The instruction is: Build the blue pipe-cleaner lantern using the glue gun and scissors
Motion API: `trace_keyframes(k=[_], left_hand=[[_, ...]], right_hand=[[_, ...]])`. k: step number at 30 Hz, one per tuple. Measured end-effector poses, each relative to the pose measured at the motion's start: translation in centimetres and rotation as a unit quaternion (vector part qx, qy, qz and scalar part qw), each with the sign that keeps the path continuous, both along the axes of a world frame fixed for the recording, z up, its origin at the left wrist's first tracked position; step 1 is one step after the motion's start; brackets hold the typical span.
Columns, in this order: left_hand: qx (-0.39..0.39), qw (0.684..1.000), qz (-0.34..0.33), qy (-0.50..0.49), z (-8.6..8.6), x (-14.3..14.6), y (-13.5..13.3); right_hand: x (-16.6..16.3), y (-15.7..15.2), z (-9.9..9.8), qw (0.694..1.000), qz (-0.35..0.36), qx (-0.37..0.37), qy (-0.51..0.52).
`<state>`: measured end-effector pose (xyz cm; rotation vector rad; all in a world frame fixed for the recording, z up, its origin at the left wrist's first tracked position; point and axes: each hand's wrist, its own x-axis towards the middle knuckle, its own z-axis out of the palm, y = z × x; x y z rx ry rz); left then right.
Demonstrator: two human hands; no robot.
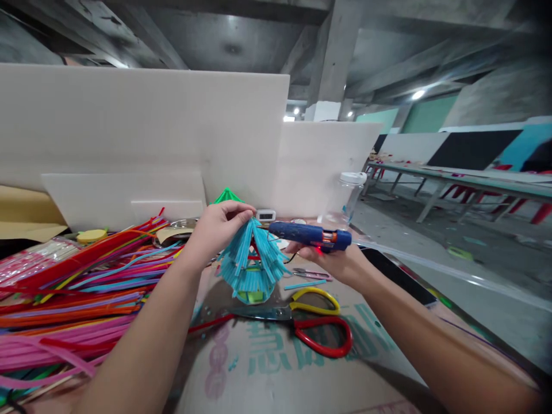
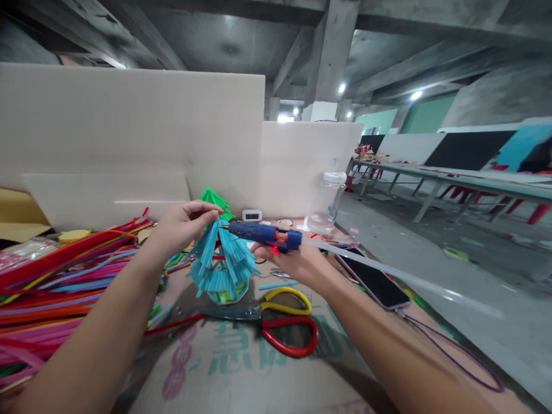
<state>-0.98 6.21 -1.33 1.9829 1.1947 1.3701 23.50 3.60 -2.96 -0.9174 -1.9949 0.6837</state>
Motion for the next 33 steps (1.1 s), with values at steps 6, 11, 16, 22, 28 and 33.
trace_keyframes(k=[6, 11, 16, 22, 28, 33], left_hand=[[0.005, 0.999, 0.02, 0.03, 0.4, 0.9, -0.8], [0.011, 0.999, 0.018, 0.046, 0.4, 1.0, -0.9], [0.016, 0.999, 0.02, 0.048, 0.3, 0.9, -0.8], [0.006, 0.999, 0.019, 0.048, 0.3, 0.9, -0.7], [0.01, 0.999, 0.018, 0.048, 0.3, 0.9, -0.8], [0.006, 0.999, 0.016, 0.044, 0.4, 1.0, -0.9]], right_hand=[[0.1, 0.4, -0.3, 0.997, -0.056, 0.019, -0.051], [-0.1, -0.1, 0.3, 0.993, -0.071, 0.025, -0.096], [-0.5, -0.4, 0.5, 0.981, -0.137, 0.033, -0.136], [-0.5, -0.3, 0.3, 0.981, -0.123, 0.079, -0.125], [-0.6, -0.5, 0.1, 0.971, -0.16, 0.094, -0.15], [-0.7, -0.7, 0.2, 0.967, -0.167, 0.101, -0.164]])
